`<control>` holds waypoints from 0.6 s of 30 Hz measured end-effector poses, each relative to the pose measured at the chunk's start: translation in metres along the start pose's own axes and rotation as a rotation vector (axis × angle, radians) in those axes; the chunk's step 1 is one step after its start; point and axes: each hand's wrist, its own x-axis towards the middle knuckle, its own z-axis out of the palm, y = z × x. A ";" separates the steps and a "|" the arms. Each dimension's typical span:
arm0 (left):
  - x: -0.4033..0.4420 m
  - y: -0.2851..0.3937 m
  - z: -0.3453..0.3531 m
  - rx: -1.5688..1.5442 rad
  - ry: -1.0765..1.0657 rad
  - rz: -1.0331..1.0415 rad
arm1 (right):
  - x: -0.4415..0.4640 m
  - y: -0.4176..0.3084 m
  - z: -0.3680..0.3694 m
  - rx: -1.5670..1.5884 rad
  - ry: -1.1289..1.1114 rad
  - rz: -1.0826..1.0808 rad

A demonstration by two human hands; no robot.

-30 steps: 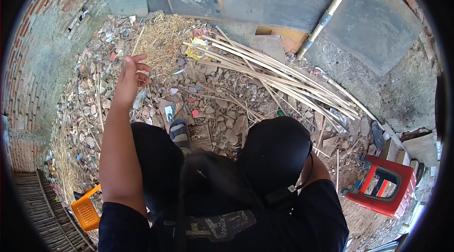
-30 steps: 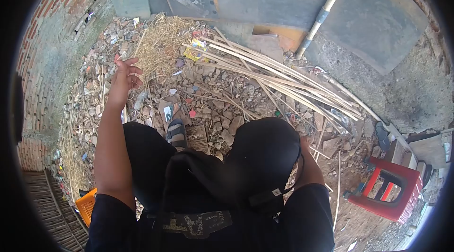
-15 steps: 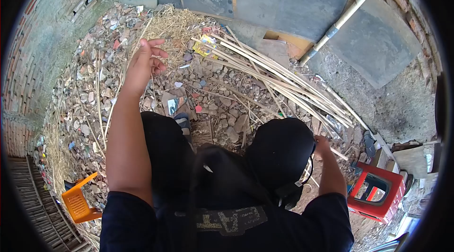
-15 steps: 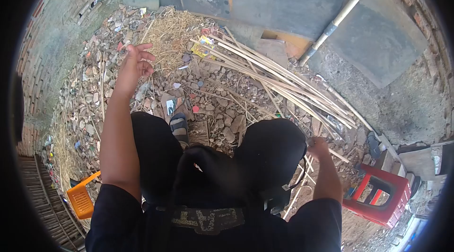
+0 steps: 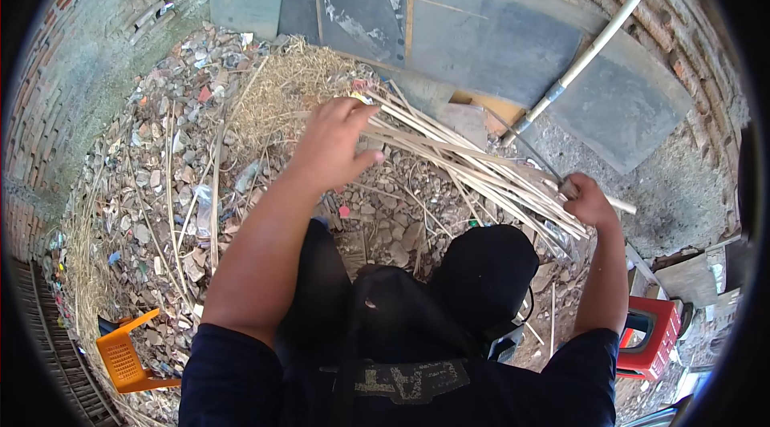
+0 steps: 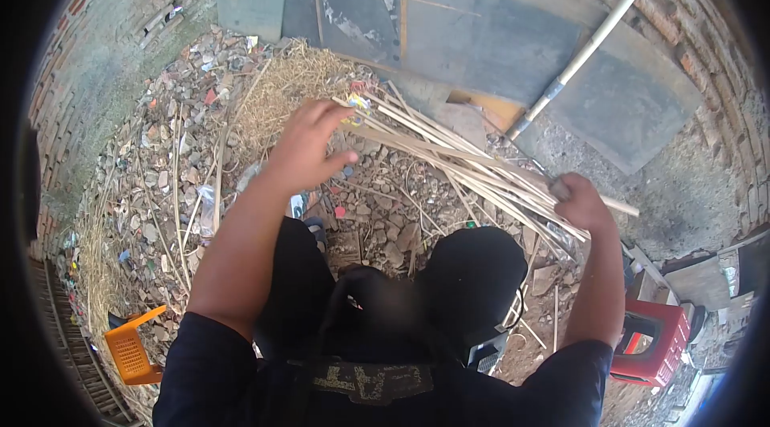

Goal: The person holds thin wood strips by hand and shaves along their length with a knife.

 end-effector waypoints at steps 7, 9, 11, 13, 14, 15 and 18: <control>0.002 0.005 -0.015 0.117 -0.101 -0.152 | 0.044 -0.144 -0.018 0.200 -0.065 -0.227; -0.005 -0.004 -0.022 0.019 -0.084 -0.260 | 0.054 -0.167 -0.018 0.221 -0.008 -0.315; -0.013 -0.014 -0.036 -0.036 -0.138 -0.345 | 0.075 -0.167 -0.004 0.226 0.117 -0.505; -0.023 -0.026 -0.047 -0.110 -0.122 -0.378 | 0.086 -0.172 0.002 0.160 0.290 -0.638; -0.023 -0.032 -0.052 -0.122 -0.154 -0.451 | 0.089 -0.175 0.003 0.123 0.374 -0.698; -0.024 -0.034 -0.059 -0.136 -0.190 -0.529 | 0.088 -0.177 0.004 0.056 0.474 -0.724; -0.030 -0.040 -0.068 -0.156 -0.158 -0.638 | 0.084 -0.188 0.002 0.130 0.603 -0.726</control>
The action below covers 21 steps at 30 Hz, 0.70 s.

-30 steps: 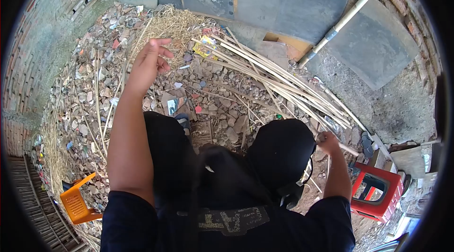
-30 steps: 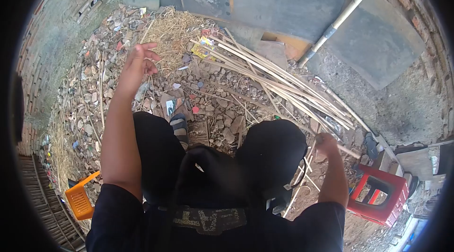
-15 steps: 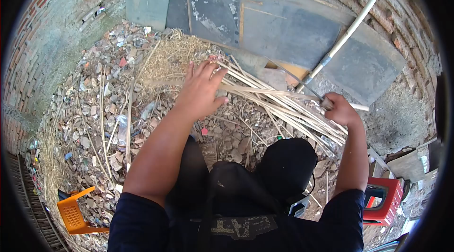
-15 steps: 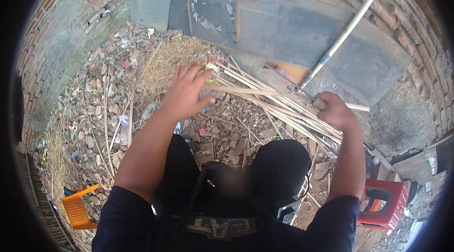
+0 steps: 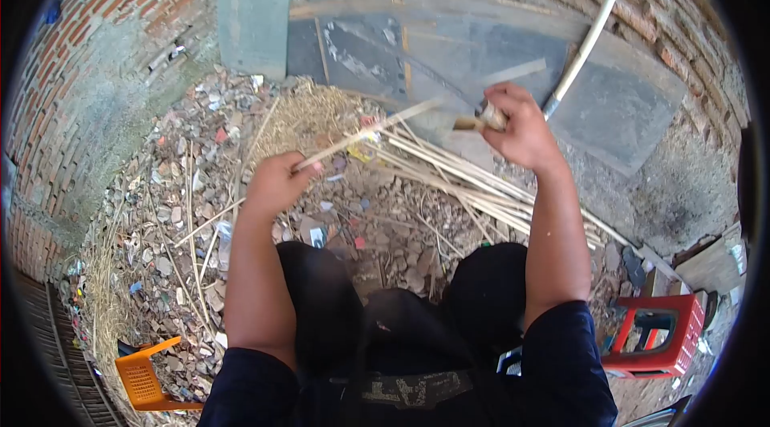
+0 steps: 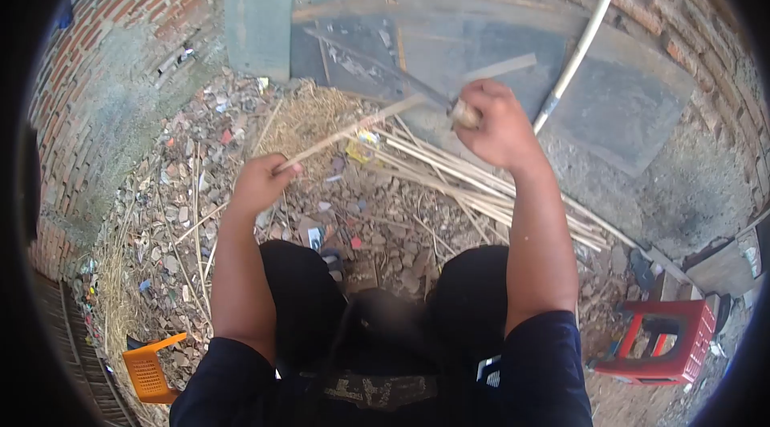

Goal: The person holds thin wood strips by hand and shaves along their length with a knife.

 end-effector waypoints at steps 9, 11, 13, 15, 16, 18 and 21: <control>0.009 -0.038 0.010 -0.168 0.095 -0.001 | -0.013 -0.011 0.027 0.136 -0.098 0.242; 0.002 -0.027 0.004 -0.162 0.062 -0.026 | -0.021 -0.014 0.046 0.169 -0.044 0.204; -0.008 -0.013 -0.003 -0.115 0.015 -0.060 | -0.030 -0.008 0.066 0.158 -0.030 0.170; -0.029 0.004 -0.014 -0.014 -0.085 -0.111 | -0.034 -0.014 0.074 0.170 -0.094 0.190; -0.038 0.008 -0.015 0.036 -0.057 -0.107 | -0.036 -0.015 0.080 0.175 -0.123 0.189; -0.059 0.015 -0.015 0.135 -0.005 -0.095 | -0.037 -0.020 0.087 0.181 -0.216 0.115; -0.097 0.012 -0.004 0.198 0.163 -0.071 | -0.036 -0.029 0.091 0.093 -0.326 0.013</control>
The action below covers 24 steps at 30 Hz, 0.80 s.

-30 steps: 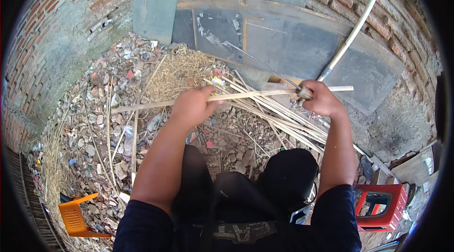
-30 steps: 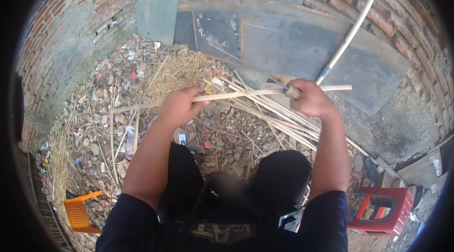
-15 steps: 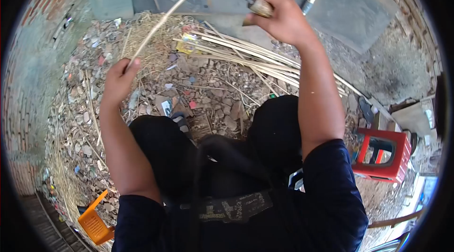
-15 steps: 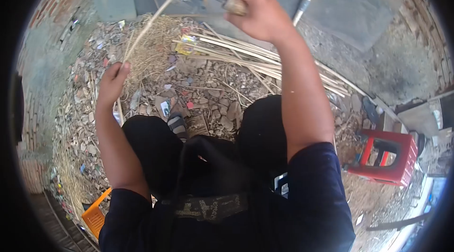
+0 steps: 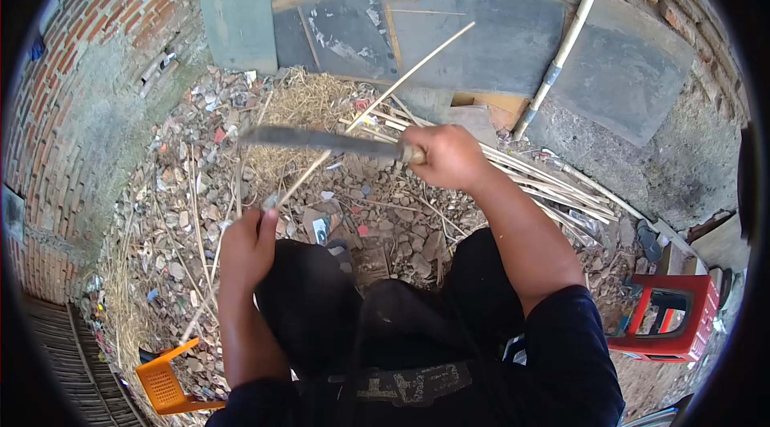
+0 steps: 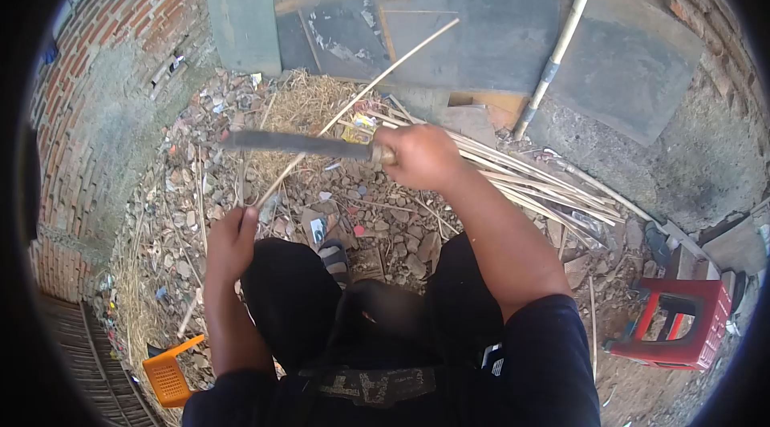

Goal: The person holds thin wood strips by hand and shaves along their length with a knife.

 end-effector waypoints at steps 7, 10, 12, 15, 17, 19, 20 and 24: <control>-0.075 -0.007 -0.012 0.061 -0.009 -0.077 | 0.003 0.007 0.015 0.043 -0.106 0.074; -0.098 -0.010 -0.016 0.086 -0.051 -0.122 | 0.004 -0.002 0.020 0.025 -0.165 0.004; -0.112 -0.016 -0.017 0.080 -0.061 -0.122 | 0.006 -0.009 0.017 0.024 -0.286 -0.008; -0.129 -0.022 -0.017 0.131 -0.044 -0.121 | 0.011 0.022 0.040 0.196 -0.262 0.128; -0.135 -0.026 -0.019 0.176 -0.027 -0.109 | 0.012 0.035 0.048 0.144 -0.245 0.182; -0.134 -0.028 -0.021 0.181 -0.056 -0.126 | 0.012 0.030 0.041 0.114 -0.252 0.179; -0.134 -0.028 -0.020 0.183 -0.071 -0.136 | 0.011 0.024 0.039 0.089 -0.305 0.142; -0.131 -0.028 -0.014 0.198 -0.028 -0.113 | 0.010 -0.006 0.033 0.065 -0.445 0.074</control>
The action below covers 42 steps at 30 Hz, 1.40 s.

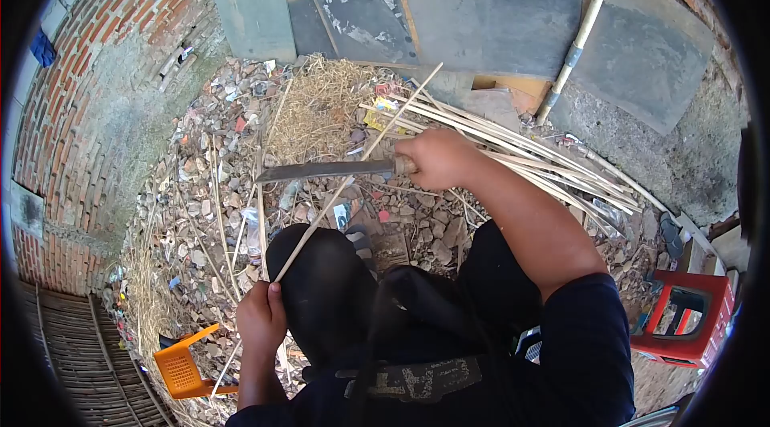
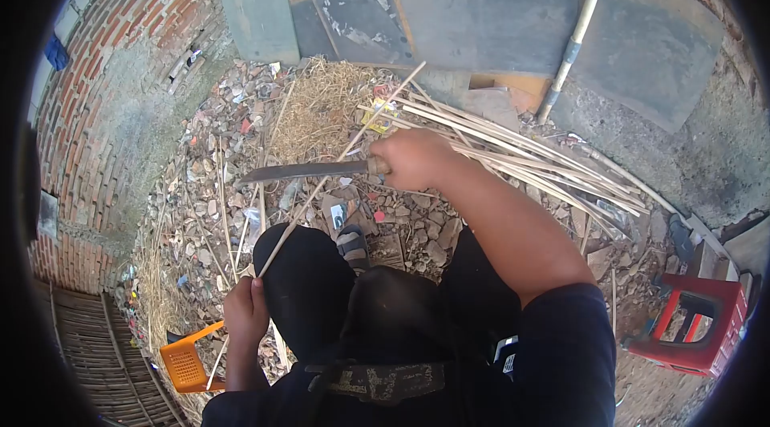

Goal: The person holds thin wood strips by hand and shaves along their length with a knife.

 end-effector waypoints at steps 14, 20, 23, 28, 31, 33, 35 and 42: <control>-0.005 -0.006 0.005 0.113 0.027 -0.007 | 0.016 0.026 0.010 0.116 0.041 0.018; -0.002 -0.011 -0.022 -0.072 -0.137 -0.040 | 0.011 0.052 0.009 0.015 0.082 0.157; -0.007 -0.011 -0.023 -0.173 -0.181 -0.077 | 0.001 0.017 0.003 -0.064 0.039 0.010; -0.018 -0.021 -0.003 -0.143 -0.109 -0.012 | 0.014 0.021 0.008 0.145 -0.042 0.061; -0.022 -0.015 -0.003 -0.103 -0.082 -0.015 | 0.016 0.028 0.009 0.026 0.118 0.124; -0.020 -0.011 -0.006 -0.127 -0.098 -0.025 | 0.012 0.013 0.003 -0.006 0.043 0.082; -0.018 -0.005 -0.008 -0.151 -0.137 -0.017 | 0.002 -0.009 0.001 -0.048 0.004 0.000; -0.017 -0.006 -0.004 -0.064 -0.128 0.040 | 0.021 0.048 0.020 0.107 0.044 0.155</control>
